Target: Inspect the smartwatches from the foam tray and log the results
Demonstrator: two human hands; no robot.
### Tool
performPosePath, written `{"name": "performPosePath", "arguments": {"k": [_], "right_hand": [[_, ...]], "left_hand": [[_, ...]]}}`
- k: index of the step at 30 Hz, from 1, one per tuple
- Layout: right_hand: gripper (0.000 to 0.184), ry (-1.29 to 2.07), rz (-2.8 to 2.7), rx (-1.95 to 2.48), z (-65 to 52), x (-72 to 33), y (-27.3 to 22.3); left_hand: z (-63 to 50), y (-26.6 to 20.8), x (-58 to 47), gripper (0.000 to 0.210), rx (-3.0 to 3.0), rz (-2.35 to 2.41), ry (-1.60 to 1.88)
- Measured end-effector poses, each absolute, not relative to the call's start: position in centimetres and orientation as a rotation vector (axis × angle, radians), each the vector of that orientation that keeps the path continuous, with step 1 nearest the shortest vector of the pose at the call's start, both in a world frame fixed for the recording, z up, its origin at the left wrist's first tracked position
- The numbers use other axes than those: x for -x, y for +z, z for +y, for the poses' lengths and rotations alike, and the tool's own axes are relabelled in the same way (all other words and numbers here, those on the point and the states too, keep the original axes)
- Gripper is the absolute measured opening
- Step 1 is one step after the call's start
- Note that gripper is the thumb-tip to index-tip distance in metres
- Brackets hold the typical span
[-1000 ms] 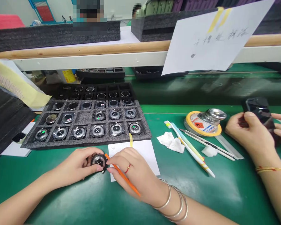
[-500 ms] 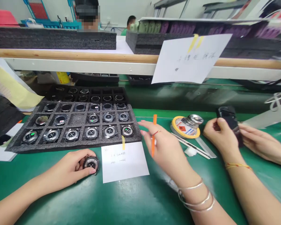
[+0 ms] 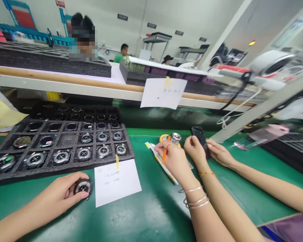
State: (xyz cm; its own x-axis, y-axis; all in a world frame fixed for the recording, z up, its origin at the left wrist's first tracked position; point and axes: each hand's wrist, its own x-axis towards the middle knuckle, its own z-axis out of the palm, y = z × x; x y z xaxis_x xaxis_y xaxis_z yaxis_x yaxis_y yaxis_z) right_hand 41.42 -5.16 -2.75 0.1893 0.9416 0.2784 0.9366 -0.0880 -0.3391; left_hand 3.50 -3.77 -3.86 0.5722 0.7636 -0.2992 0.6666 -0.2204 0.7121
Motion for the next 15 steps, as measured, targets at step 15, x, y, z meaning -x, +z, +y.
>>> {"name": "performPosePath", "arguments": {"k": [15], "right_hand": [[0.021,-0.086,-1.521,2.53,-1.7,-47.5,1.9]], "left_hand": [[-3.6,-5.5,-3.6,0.031,-2.017,1.182,0.329]]}}
